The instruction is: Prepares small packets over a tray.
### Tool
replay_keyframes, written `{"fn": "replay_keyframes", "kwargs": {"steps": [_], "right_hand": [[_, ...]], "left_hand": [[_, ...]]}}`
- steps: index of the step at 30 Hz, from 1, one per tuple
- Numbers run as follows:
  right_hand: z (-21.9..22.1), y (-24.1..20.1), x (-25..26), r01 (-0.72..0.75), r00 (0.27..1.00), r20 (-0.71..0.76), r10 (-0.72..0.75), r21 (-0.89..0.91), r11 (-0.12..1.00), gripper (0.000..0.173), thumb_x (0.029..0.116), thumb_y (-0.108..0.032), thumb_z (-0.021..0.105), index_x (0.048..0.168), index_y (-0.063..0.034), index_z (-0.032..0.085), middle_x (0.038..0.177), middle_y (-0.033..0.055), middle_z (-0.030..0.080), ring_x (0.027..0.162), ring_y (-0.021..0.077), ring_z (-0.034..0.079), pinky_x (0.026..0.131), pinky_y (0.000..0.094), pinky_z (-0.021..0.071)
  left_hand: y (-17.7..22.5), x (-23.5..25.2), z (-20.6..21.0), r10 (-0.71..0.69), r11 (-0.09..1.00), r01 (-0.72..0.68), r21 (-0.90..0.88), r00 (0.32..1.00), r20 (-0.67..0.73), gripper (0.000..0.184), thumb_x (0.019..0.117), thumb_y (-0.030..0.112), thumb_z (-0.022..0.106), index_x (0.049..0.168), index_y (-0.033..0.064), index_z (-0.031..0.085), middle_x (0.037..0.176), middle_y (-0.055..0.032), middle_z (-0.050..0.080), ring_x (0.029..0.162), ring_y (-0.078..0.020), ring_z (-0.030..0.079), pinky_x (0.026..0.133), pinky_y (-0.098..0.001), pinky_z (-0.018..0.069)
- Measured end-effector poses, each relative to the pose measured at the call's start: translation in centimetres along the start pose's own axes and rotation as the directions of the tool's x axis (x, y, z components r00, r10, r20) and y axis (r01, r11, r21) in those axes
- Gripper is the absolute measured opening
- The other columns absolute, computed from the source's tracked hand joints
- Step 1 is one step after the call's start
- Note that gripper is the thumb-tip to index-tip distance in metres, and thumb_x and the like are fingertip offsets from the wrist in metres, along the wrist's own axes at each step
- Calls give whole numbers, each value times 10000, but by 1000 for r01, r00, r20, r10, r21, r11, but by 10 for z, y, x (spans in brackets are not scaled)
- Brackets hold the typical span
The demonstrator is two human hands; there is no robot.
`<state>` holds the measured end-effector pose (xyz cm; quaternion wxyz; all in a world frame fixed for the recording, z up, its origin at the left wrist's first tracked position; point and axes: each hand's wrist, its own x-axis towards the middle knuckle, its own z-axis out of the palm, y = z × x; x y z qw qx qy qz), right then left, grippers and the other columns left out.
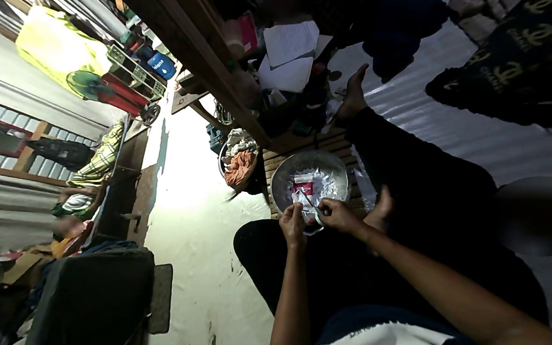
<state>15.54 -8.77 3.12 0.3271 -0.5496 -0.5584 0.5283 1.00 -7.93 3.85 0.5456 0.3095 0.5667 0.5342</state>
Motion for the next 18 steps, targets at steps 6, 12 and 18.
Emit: {"fn": "replay_keyframes", "kwargs": {"steps": [6,12,18], "right_hand": [[-4,-1,1,-15,1000,-2,15,1,1000,255,896,-144,738,1014,56,630,852,127,579,741,199,524,712,399,455],[-4,2,2,-7,999,-31,7,17,1000,243,908,-148,737,995,51,627,823,102,563,703,168,503,689,366,450],[-6,-2,1,-51,998,32,51,-7,999,271,925,-173,721,1052,49,631,870,131,587,752,205,535,726,409,462]], "left_hand": [[0,0,0,-16,1000,16,3,1000,10,89,998,-15,580,935,-35,640,583,44,517,428,18,390,421,-144,365],[1,1,1,-11,1000,11,5,1000,19,100,1001,-13,575,928,-31,642,583,41,512,419,21,367,405,-137,331],[-1,5,1,-1,1000,1,-3,1000,-19,107,1010,-11,561,941,-38,639,580,37,520,423,14,397,418,-141,369]]}}
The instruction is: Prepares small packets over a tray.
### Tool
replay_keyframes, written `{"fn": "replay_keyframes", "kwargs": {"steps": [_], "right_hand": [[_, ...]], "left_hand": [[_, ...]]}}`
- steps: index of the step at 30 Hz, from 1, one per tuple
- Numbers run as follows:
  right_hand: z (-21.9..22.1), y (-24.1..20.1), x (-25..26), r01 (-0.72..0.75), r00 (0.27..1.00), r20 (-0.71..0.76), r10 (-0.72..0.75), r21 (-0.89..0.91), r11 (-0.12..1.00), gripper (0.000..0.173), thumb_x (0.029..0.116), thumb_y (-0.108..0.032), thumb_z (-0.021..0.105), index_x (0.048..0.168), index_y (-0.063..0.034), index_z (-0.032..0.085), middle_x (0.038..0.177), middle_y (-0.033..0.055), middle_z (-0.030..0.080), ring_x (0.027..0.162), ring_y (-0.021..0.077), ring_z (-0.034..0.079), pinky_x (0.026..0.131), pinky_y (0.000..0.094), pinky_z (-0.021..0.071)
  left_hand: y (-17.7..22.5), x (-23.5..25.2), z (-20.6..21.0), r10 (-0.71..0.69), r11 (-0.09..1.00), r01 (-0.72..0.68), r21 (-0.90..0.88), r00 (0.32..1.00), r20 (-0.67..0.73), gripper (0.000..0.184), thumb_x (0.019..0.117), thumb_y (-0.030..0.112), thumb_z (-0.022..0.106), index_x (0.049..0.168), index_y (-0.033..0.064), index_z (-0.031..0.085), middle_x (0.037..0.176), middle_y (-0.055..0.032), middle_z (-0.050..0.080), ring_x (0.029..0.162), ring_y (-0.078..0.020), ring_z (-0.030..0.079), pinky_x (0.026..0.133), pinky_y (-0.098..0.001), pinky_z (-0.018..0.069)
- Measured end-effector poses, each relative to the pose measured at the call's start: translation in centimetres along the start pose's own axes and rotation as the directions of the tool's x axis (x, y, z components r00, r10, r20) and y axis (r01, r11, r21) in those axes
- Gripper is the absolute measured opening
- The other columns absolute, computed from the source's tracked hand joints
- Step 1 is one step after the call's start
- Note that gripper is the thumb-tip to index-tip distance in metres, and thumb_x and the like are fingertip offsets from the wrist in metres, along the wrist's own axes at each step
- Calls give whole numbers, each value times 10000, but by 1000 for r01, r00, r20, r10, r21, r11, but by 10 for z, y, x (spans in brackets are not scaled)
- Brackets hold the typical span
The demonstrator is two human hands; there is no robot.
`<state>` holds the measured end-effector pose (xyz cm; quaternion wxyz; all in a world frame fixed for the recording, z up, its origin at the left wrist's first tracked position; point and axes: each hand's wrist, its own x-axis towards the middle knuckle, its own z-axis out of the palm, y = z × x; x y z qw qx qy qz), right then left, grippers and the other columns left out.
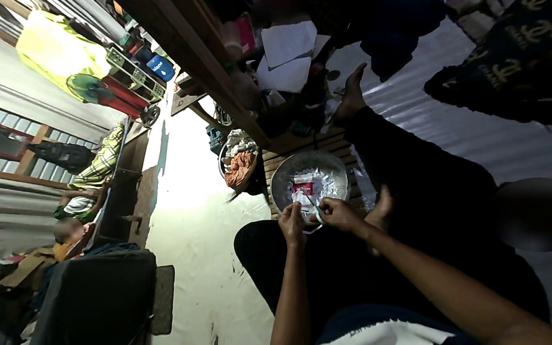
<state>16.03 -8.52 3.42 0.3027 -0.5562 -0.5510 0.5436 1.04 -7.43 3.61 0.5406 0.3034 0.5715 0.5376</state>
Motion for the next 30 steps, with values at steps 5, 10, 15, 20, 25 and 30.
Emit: {"fn": "replay_keyframes", "kwargs": {"steps": [5,10,15,20,25,30], "right_hand": [[9,6,1,39,999,18,-40,18,999,313,895,-199,749,1047,49,635,865,130,595,754,206,541,727,413,465],[9,5,1,46,999,1,-46,16,999,304,899,-200,750,1022,48,627,838,115,575,734,192,525,705,395,455],[9,3,0,32,999,-6,-32,30,999,265,902,-166,739,1011,45,623,829,98,557,721,166,505,693,364,446],[9,3,-2,36,999,-29,-35,41,998,264,891,-179,749,995,29,624,821,83,556,709,154,501,680,355,441],[10,5,-3,59,998,-40,-57,38,998,257,893,-169,749,999,31,626,809,77,555,694,142,495,674,344,440],[10,6,-2,57,998,-28,-56,45,997,272,904,-155,741,1035,57,631,859,117,583,728,175,521,703,368,460]], "left_hand": [[4,2,1,4,1000,-3,20,1000,-16,101,1020,12,560,977,-51,626,602,34,526,437,12,414,426,-145,384],[5,1,3,-10,1000,10,-24,1000,1,104,1021,-2,553,954,-29,628,573,39,511,416,11,395,406,-145,363],[4,0,4,-9,1000,9,-23,1000,4,113,1014,-17,553,936,-35,633,572,41,512,418,17,395,405,-141,360],[5,-1,4,-7,1000,7,-19,1000,8,114,1015,-15,554,935,-42,631,580,36,515,424,12,400,413,-142,365],[4,-1,4,-20,1000,20,-16,1000,5,122,1023,3,552,932,-28,627,563,44,489,414,7,390,404,-150,364],[5,-3,4,-25,999,25,-24,1000,8,113,1015,-13,555,928,-27,627,574,40,501,420,8,392,408,-147,366]]}}
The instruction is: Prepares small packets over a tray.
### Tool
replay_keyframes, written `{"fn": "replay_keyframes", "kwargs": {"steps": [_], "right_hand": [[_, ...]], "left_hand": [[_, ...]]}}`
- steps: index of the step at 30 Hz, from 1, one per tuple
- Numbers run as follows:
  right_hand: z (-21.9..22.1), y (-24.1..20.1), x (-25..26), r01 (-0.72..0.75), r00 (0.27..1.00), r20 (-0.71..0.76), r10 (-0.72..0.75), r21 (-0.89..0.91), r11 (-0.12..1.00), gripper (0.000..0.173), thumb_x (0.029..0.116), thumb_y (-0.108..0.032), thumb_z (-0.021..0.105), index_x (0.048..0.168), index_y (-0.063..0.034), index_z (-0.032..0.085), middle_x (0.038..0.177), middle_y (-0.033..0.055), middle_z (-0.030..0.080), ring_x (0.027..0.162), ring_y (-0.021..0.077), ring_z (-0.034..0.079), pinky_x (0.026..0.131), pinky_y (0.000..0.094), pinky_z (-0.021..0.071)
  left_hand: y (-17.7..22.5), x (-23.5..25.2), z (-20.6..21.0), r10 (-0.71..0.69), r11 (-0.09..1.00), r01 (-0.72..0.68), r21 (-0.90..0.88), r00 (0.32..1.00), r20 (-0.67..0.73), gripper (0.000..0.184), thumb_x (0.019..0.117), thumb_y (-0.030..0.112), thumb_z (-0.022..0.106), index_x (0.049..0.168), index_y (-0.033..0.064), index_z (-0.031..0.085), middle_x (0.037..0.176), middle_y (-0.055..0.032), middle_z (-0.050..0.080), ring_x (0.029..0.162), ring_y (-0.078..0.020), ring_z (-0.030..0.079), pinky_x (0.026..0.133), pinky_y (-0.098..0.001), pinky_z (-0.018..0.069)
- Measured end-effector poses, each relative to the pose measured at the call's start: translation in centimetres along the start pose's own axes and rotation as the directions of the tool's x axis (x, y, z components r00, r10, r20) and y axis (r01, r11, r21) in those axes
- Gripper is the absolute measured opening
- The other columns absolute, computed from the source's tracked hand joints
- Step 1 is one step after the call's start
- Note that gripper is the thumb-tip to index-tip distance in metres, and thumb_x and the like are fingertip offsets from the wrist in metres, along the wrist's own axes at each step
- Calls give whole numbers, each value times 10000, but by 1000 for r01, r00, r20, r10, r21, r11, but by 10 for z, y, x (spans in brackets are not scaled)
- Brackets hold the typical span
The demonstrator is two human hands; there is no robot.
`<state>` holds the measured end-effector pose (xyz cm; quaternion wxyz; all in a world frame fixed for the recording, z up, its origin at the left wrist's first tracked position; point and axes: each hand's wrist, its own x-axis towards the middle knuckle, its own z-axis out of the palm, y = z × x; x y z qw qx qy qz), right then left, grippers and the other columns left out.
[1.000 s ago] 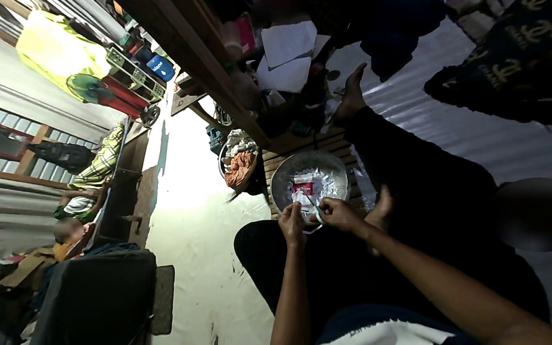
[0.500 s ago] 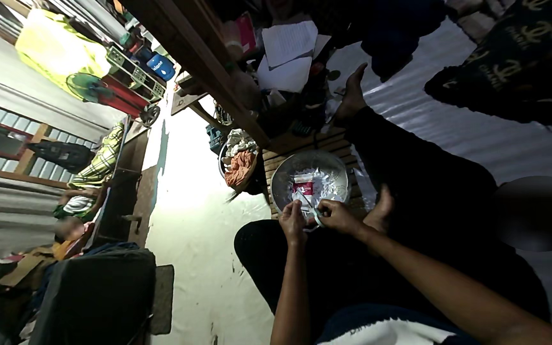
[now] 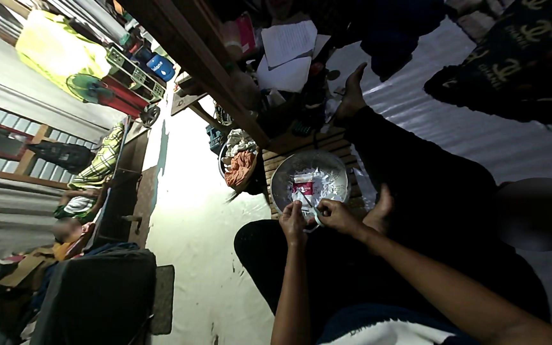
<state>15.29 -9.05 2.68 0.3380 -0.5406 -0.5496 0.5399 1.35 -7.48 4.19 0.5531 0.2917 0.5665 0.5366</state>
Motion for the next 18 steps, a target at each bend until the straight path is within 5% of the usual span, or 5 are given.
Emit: {"fn": "replay_keyframes", "kwargs": {"steps": [6,18], "right_hand": [[-4,-1,3,-5,1000,11,5,14,1000,268,899,-149,735,1032,58,627,851,119,581,734,178,524,708,380,460],[-4,-3,1,-7,1000,-30,7,14,1000,230,894,-145,739,979,35,625,803,74,547,695,145,491,672,344,436]], "left_hand": [[0,-3,-1,-2,1000,2,31,1000,14,92,1004,-22,565,944,-47,630,605,25,541,445,1,446,439,-151,421],[-2,-4,-2,-1,1000,1,8,1000,30,112,1012,-15,551,939,-32,635,566,46,505,416,14,394,411,-142,364]]}}
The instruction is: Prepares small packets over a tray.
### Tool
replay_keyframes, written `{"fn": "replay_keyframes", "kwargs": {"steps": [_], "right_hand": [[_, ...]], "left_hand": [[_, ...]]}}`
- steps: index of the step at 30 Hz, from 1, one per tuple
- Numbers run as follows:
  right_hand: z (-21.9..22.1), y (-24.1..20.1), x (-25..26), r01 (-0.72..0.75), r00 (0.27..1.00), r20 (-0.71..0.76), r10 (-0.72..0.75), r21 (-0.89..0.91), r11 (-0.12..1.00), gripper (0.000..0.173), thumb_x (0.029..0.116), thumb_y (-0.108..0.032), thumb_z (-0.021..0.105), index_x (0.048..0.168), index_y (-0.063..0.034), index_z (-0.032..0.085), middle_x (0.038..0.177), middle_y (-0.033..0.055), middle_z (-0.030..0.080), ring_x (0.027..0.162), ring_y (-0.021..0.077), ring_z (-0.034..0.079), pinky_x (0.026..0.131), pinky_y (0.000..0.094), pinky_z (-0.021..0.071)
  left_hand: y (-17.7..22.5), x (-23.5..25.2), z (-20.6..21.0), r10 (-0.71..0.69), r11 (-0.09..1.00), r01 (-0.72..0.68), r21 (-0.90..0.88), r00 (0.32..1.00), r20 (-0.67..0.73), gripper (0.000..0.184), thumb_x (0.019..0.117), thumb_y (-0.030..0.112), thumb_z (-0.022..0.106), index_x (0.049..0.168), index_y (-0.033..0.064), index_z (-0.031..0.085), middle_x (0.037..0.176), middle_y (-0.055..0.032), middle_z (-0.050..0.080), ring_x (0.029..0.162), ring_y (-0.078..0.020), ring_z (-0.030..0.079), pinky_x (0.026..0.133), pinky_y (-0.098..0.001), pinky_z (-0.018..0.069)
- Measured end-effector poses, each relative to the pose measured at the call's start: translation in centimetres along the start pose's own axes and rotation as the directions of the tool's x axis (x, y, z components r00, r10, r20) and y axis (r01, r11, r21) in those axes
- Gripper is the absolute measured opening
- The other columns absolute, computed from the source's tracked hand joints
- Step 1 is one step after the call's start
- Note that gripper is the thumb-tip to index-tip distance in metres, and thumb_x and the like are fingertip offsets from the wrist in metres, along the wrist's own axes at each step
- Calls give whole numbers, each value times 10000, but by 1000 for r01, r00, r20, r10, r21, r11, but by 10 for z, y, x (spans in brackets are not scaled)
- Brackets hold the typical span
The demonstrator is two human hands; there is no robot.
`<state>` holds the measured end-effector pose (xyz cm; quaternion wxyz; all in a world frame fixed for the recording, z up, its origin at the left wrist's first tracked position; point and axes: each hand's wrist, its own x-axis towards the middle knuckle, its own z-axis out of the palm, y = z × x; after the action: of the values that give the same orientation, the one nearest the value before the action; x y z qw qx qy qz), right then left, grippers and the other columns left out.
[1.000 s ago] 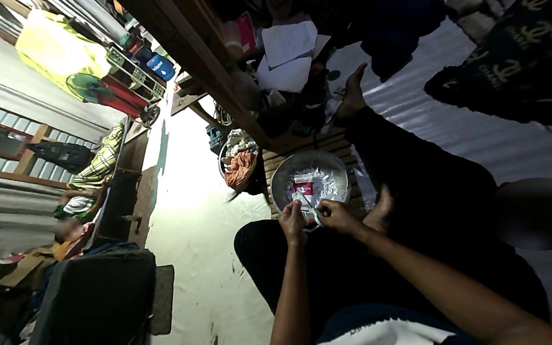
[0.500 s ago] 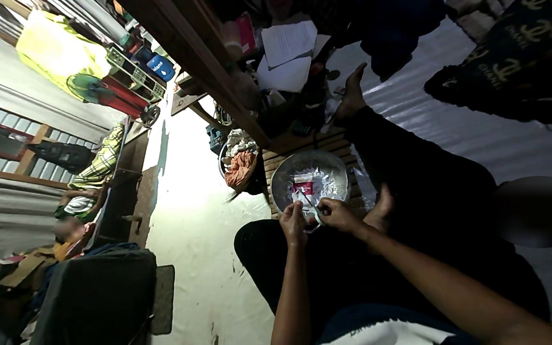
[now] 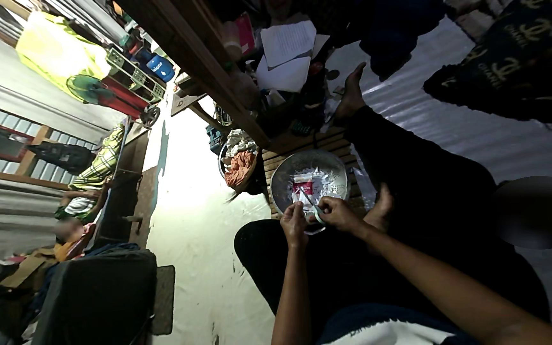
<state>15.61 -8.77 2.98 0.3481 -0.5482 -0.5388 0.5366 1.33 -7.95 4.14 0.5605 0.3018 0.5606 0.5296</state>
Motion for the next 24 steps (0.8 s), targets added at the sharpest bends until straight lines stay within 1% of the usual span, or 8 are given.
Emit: {"fn": "replay_keyframes", "kwargs": {"steps": [4,7,10,11,14,18,21,24], "right_hand": [[0,0,0,11,1000,1,-11,-16,1000,219,902,-119,727,990,56,626,820,97,555,706,154,498,683,343,443],[-1,0,0,8,1000,19,-8,-16,1000,261,912,-153,732,1021,61,631,854,124,584,734,177,526,709,372,460],[-1,1,0,-16,996,83,19,-32,999,325,920,-214,740,1069,55,634,876,140,604,759,208,549,737,417,473],[0,1,0,-18,995,94,21,-33,999,331,916,-224,744,1065,52,637,873,139,607,761,213,553,737,424,473],[3,3,-1,-13,995,103,15,-13,1000,348,896,-257,768,1033,32,632,849,107,594,738,180,539,717,395,467],[4,3,0,-6,996,88,7,-8,1000,323,897,-211,760,1040,50,632,849,124,593,736,191,535,714,401,464],[4,1,-1,8,998,63,-7,-12,1000,284,902,-187,746,1015,48,632,831,107,578,721,172,517,698,377,453],[3,0,-2,1,999,52,0,-12,1000,249,904,-152,734,1005,51,631,836,105,572,726,168,514,700,366,451]], "left_hand": [[-1,1,-2,-1,1000,1,0,1000,-11,115,1010,-16,552,931,-27,635,581,40,524,426,10,416,420,-145,385],[-1,2,-4,15,1000,-15,8,999,-32,112,1014,-3,555,944,-39,635,585,36,529,430,12,412,426,-145,384],[2,6,-4,27,999,-26,23,998,-57,105,1023,14,553,981,-44,629,621,33,543,449,11,433,444,-150,411],[3,7,-4,25,1000,-23,18,998,-65,105,1025,19,552,993,-46,628,631,28,547,454,6,438,446,-154,414],[4,9,-2,31,1000,-31,1,997,-69,104,1026,10,547,978,-41,624,624,29,542,440,13,424,426,-137,389],[2,8,1,37,999,-36,33,999,-36,110,1025,3,542,981,-53,625,615,32,537,446,22,420,435,-136,387],[1,6,2,22,1000,-21,19,999,-35,110,1021,-2,552,963,-52,631,612,31,548,445,18,430,436,-141,399],[1,5,3,5,1000,-4,10,999,-41,99,1021,-3,553,970,-47,625,616,28,543,440,12,425,426,-139,388]]}}
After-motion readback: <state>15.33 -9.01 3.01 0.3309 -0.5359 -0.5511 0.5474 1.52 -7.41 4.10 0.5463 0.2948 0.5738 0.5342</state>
